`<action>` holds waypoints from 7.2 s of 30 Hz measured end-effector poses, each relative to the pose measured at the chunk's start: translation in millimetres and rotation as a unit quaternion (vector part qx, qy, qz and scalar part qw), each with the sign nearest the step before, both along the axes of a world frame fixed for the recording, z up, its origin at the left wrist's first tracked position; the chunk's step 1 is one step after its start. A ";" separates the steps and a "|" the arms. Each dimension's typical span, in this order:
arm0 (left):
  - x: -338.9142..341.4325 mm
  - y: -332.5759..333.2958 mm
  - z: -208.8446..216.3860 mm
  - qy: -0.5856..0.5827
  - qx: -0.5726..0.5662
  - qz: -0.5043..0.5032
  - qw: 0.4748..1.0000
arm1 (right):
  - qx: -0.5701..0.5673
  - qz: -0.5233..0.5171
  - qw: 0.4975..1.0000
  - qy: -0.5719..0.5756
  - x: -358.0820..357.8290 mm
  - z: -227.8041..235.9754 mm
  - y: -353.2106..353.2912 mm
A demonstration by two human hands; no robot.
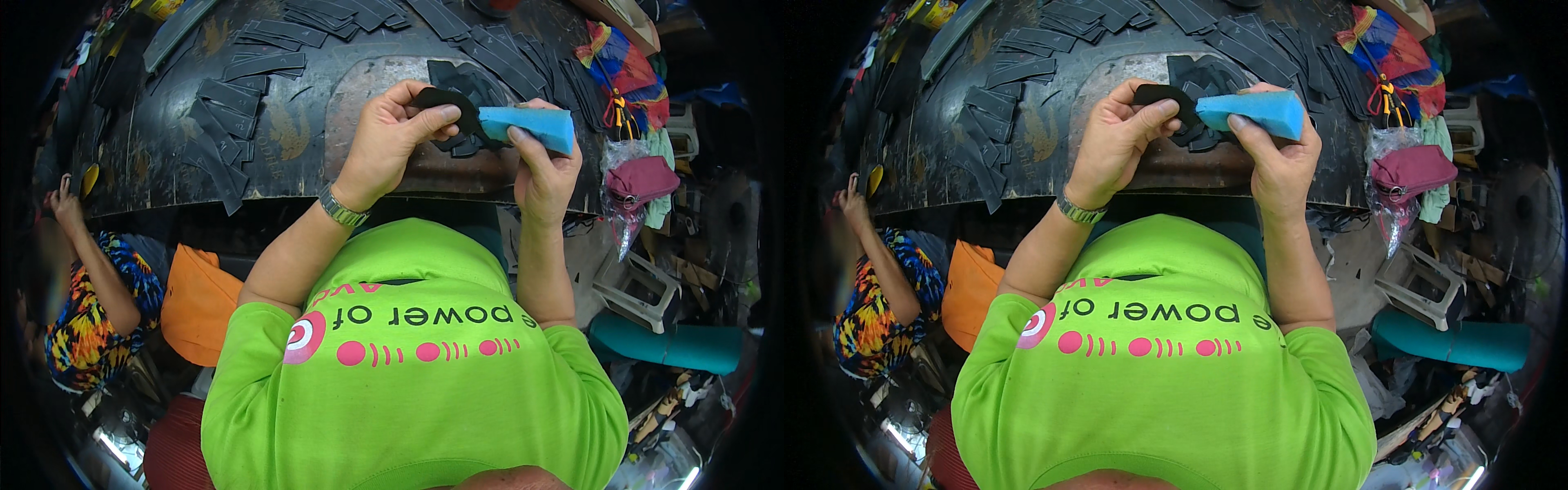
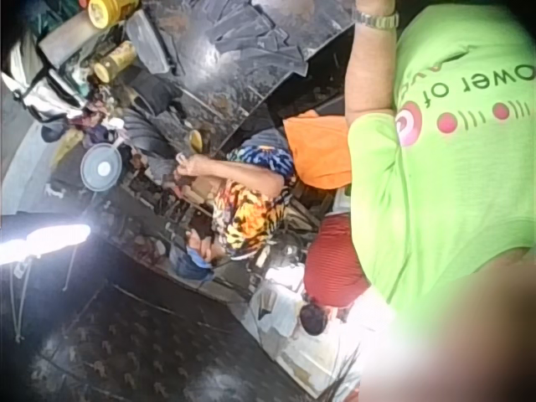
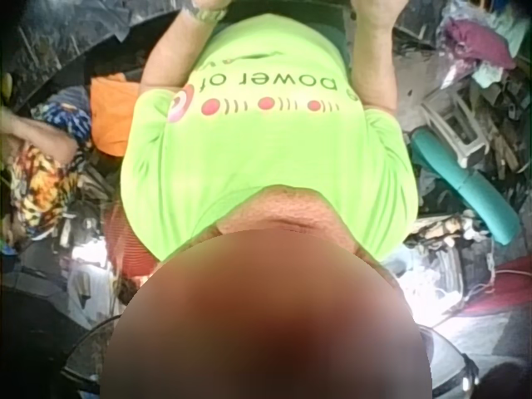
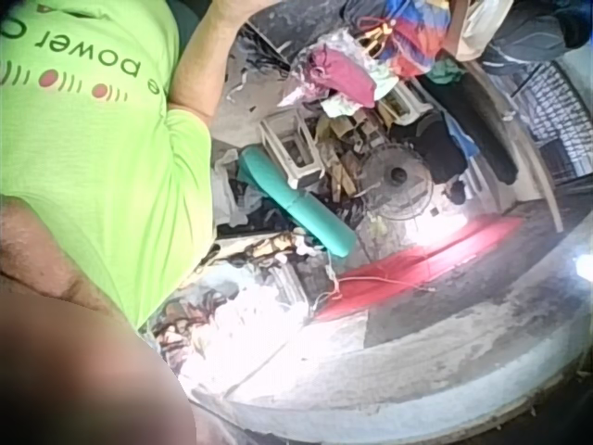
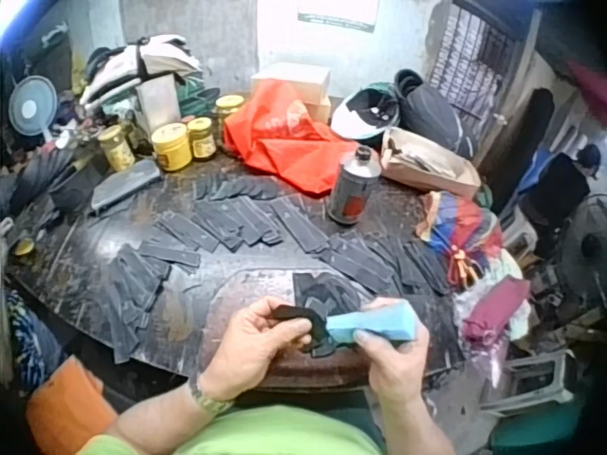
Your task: The person repeatedly picks small black rubber pieces from a table and rubs their edges with a blue sponge, then places them back. The person continues this cycle for many pieces without changing the overall arrangement.
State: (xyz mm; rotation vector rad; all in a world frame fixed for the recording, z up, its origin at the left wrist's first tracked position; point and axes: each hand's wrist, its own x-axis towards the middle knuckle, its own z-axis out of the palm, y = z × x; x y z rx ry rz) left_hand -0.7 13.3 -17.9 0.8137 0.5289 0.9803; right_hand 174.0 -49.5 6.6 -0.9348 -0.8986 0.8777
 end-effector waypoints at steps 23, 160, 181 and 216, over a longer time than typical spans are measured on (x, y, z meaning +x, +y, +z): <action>2.5 6.1 0.1 -0.166 -0.176 -0.022 0.970 | -0.020 0.001 1.000 -0.002 -12.1 -7.3 -1.5; -13.2 -4.2 30.2 0.262 0.158 -0.047 0.951 | -0.101 0.049 0.985 0.131 12.2 11.0 -3.7; -14.4 1.4 14.7 0.107 -0.027 -0.061 0.992 | -0.128 0.036 0.982 0.137 2.2 -1.2 -7.5; 2.5 -8.2 9.7 -0.110 -0.182 0.005 0.977 | -0.066 -0.008 0.988 0.138 -23.2 -4.6 -13.7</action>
